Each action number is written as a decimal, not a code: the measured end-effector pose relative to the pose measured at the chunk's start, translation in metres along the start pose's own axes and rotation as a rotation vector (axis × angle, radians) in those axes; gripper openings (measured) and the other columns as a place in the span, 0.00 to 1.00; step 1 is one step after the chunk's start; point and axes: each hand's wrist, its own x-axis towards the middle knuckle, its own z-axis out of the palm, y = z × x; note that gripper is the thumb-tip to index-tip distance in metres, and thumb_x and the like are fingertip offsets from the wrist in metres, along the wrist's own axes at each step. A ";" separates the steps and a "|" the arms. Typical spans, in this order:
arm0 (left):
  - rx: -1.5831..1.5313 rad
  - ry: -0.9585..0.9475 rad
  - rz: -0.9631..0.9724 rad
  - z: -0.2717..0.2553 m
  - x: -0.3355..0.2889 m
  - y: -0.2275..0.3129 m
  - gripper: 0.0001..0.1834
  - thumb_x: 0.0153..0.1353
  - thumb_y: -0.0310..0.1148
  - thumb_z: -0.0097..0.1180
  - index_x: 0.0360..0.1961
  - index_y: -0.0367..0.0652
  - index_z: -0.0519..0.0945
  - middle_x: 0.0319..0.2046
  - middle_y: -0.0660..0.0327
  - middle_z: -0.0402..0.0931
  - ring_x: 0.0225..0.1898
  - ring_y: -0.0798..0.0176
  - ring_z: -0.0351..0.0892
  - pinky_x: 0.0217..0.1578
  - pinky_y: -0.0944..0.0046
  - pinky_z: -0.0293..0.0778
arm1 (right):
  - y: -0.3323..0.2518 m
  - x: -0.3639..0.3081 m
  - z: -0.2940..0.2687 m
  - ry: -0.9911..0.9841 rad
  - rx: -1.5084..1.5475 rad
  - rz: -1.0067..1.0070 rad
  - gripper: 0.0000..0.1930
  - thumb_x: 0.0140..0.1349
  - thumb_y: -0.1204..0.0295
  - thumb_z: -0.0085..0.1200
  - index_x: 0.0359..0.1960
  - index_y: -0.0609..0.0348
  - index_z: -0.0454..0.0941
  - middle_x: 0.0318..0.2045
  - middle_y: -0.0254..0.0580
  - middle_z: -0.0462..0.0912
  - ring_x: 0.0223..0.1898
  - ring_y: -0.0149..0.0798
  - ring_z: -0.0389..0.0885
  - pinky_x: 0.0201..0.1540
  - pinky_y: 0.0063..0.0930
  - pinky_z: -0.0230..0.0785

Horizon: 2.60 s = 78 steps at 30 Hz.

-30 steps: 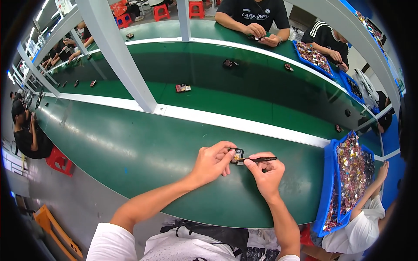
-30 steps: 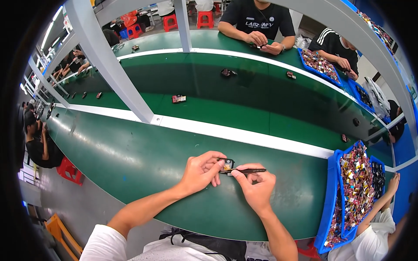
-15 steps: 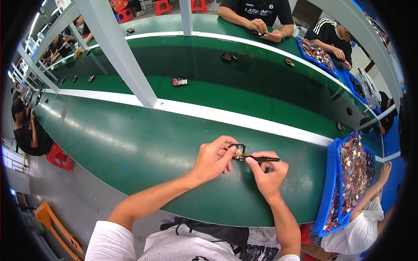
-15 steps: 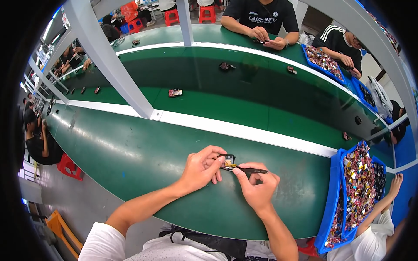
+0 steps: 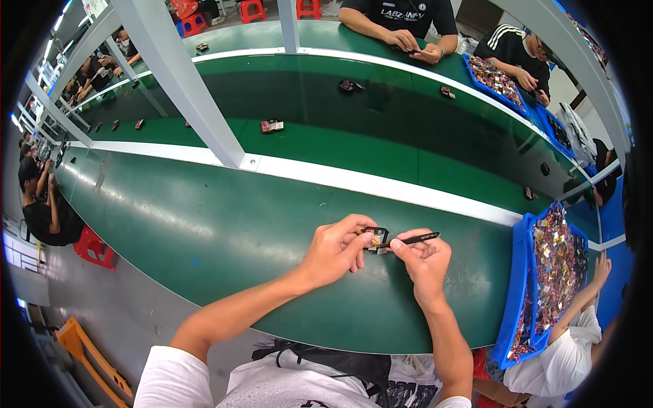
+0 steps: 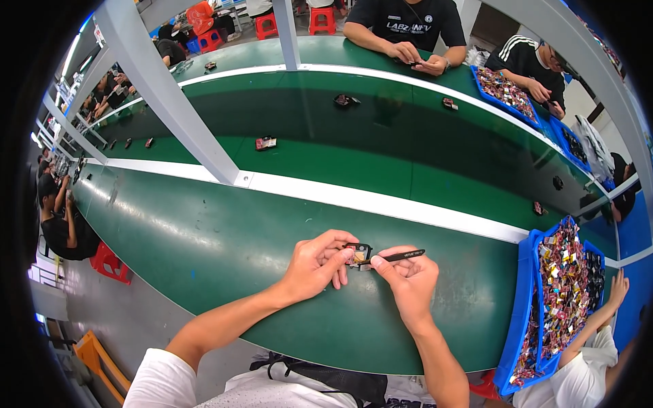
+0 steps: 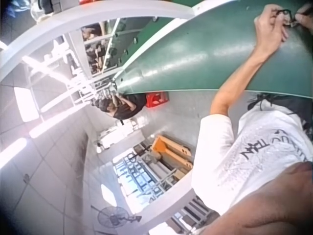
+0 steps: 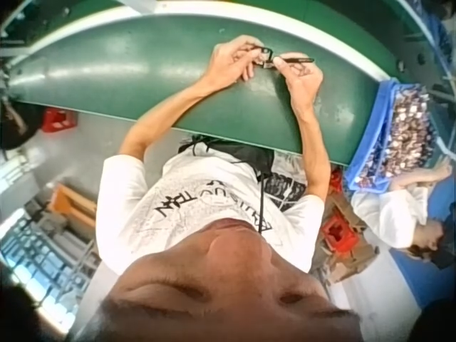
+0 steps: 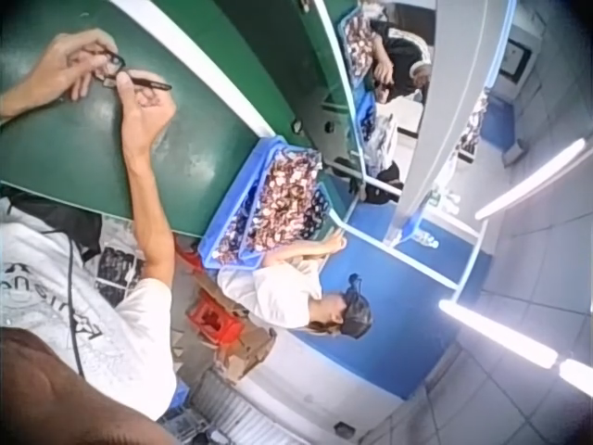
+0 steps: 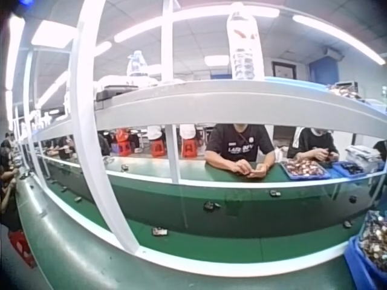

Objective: Assembling small components into black housings using tweezers on a factory assembly line.

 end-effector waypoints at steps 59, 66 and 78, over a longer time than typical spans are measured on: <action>-0.225 -0.032 -0.114 0.007 0.004 0.001 0.14 0.73 0.27 0.53 0.54 0.28 0.77 0.39 0.49 0.84 0.29 0.58 0.88 0.23 0.67 0.83 | 0.006 -0.011 -0.012 -0.019 -0.434 -0.580 0.08 0.53 0.81 0.71 0.34 0.61 0.86 0.29 0.36 0.89 0.13 0.17 0.64 0.17 0.16 0.53; -0.223 -0.032 -0.117 0.009 0.004 0.004 0.13 0.73 0.27 0.53 0.53 0.27 0.77 0.37 0.49 0.84 0.28 0.59 0.88 0.23 0.67 0.83 | 0.005 -0.010 -0.011 -0.058 -0.488 -0.656 0.07 0.52 0.81 0.71 0.32 0.59 0.86 0.32 0.39 0.90 0.11 0.20 0.65 0.16 0.17 0.55; -0.148 -0.070 -0.135 0.010 0.002 0.005 0.14 0.69 0.23 0.58 0.52 0.28 0.77 0.32 0.54 0.83 0.24 0.68 0.83 0.22 0.71 0.79 | 0.008 -0.012 -0.006 -0.105 -0.610 -0.851 0.07 0.51 0.84 0.70 0.28 0.58 0.85 0.28 0.40 0.90 0.13 0.24 0.72 0.19 0.18 0.61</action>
